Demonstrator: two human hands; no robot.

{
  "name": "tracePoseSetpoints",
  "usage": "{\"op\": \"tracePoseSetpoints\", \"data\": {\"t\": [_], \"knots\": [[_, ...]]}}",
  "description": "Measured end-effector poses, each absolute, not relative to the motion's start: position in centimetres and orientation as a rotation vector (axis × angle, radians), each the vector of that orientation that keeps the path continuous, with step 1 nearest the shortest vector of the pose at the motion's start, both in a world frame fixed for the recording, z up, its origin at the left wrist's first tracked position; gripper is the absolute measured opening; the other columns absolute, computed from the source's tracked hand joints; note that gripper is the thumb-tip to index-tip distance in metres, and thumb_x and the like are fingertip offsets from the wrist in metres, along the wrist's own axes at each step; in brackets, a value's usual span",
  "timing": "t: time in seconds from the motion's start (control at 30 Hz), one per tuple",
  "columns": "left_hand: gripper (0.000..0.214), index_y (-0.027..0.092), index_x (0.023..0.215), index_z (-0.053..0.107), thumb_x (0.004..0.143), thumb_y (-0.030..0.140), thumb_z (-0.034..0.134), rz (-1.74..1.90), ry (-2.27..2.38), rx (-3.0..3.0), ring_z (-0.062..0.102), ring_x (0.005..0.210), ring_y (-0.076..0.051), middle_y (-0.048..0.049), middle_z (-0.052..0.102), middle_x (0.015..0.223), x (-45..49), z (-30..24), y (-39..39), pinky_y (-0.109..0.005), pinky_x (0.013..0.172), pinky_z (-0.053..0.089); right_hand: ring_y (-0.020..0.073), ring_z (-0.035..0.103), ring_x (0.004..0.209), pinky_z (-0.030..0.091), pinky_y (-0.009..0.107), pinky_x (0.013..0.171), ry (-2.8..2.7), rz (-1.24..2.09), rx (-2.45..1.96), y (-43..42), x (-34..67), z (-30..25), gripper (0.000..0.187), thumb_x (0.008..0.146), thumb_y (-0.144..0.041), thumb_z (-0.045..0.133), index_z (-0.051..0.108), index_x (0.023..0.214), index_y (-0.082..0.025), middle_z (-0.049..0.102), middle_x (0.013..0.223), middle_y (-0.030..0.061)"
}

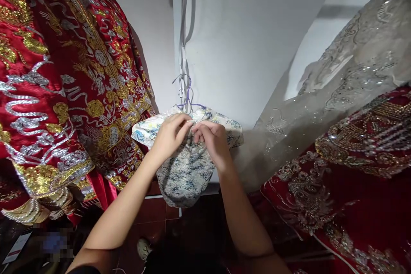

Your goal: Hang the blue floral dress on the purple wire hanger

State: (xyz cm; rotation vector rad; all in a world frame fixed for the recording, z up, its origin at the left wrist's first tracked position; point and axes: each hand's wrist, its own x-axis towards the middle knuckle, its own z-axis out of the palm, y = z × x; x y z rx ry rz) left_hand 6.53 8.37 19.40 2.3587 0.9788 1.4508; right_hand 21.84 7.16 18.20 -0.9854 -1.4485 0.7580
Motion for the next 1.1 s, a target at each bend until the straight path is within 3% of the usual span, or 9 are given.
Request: {"op": "tracePoseSetpoints", "data": {"t": [0.13,0.27,0.47,0.63,0.77,0.87,0.97,1.03,1.1], "knots": [[0.018,0.016,0.095,0.063,0.098,0.030,0.051,1.651,1.075,2.361,0.059,0.091,-0.020,-0.0049,0.065,0.091,5.7,20.4,10.2,-0.034,0.088,0.044,0.0118,0.043,0.052,0.032,0.025,0.053,-1.428,0.571,-1.077,9.2,20.6,15.0,0.023,0.083,-0.027,0.050,0.060,0.064,-0.019,0.048,0.052,-0.0032],[0.012,0.016,0.088,0.062,0.094,0.025,0.057,2.070,1.123,1.590,0.057,0.084,-0.015,-0.0026,0.061,0.086,0.3,18.4,11.5,-0.027,0.080,0.048,0.0119,0.037,0.050,0.029,0.026,0.052,-1.465,0.664,-1.064,8.7,19.5,10.4,0.027,0.082,-0.027,0.050,0.052,0.056,-0.020,0.039,0.049,-0.0040],[0.020,0.017,0.079,0.053,0.097,0.019,0.044,1.752,0.882,0.421,0.061,0.069,-0.012,-0.0015,0.059,0.072,-6.1,10.2,11.8,-0.026,0.075,0.056,0.0118,0.039,0.046,0.029,0.026,0.048,-1.373,0.881,-0.984,5.6,18.1,6.6,0.025,0.078,-0.024,0.050,0.053,0.054,-0.020,0.044,0.047,-0.0028],[0.006,0.015,0.082,0.060,0.086,0.019,0.061,1.483,1.034,0.505,0.063,0.063,-0.012,-0.0020,0.064,0.069,-3.2,4.2,11.1,-0.025,0.067,0.054,0.0117,0.038,0.039,0.029,0.026,0.045,-1.316,1.081,-1.016,4.9,18.4,5.8,0.025,0.075,-0.024,0.048,0.054,0.051,-0.021,0.044,0.041,-0.0033],[0.022,0.012,0.086,0.067,0.072,0.027,0.078,1.360,1.019,0.697,0.062,0.067,-0.014,-0.0027,0.068,0.074,-0.2,3.2,9.3,-0.023,0.065,0.048,0.0122,0.040,0.038,0.030,0.025,0.045,-1.509,1.289,-1.112,4.8,19.8,5.9,0.028,0.077,-0.022,0.049,0.056,0.050,-0.021,0.043,0.038,-0.0032],[0.029,0.017,0.092,0.064,0.080,0.043,0.072,1.419,0.924,0.881,0.057,0.067,-0.012,0.0009,0.064,0.077,1.3,5.0,7.8,-0.020,0.064,0.044,0.0145,0.050,0.047,0.037,0.026,0.052,-1.572,1.170,-1.238,5.0,20.6,6.3,0.032,0.085,-0.031,0.053,0.061,0.057,-0.020,0.054,0.046,-0.0008],[0.029,0.020,0.093,0.061,0.089,0.048,0.060,1.376,0.829,1.215,0.058,0.078,-0.016,-0.0018,0.062,0.085,2.9,7.8,6.1,-0.024,0.073,0.046,0.0198,0.062,0.073,0.047,0.030,0.073,-1.398,0.904,-1.234,5.0,20.7,7.0,0.043,0.095,-0.049,0.043,0.068,0.076,-0.020,0.067,0.073,0.0046],[0.026,0.020,0.092,0.062,0.092,0.045,0.057,1.280,0.817,1.449,0.058,0.087,-0.019,-0.0042,0.062,0.090,4.3,9.2,5.2,-0.027,0.082,0.046,0.0221,0.063,0.090,0.048,0.032,0.084,-1.347,0.948,-1.150,4.4,20.7,7.4,0.049,0.097,-0.056,0.036,0.069,0.089,-0.021,0.070,0.090,0.0068],[0.023,0.020,0.092,0.063,0.094,0.041,0.054,1.246,0.816,1.596,0.058,0.095,-0.021,-0.0062,0.062,0.095,5.7,9.8,4.5,-0.030,0.091,0.045,0.0224,0.063,0.097,0.049,0.033,0.088,-1.368,1.131,-1.044,3.5,20.7,7.6,0.043,0.095,-0.057,0.042,0.068,0.100,-0.023,0.069,0.100,0.0065]]}}
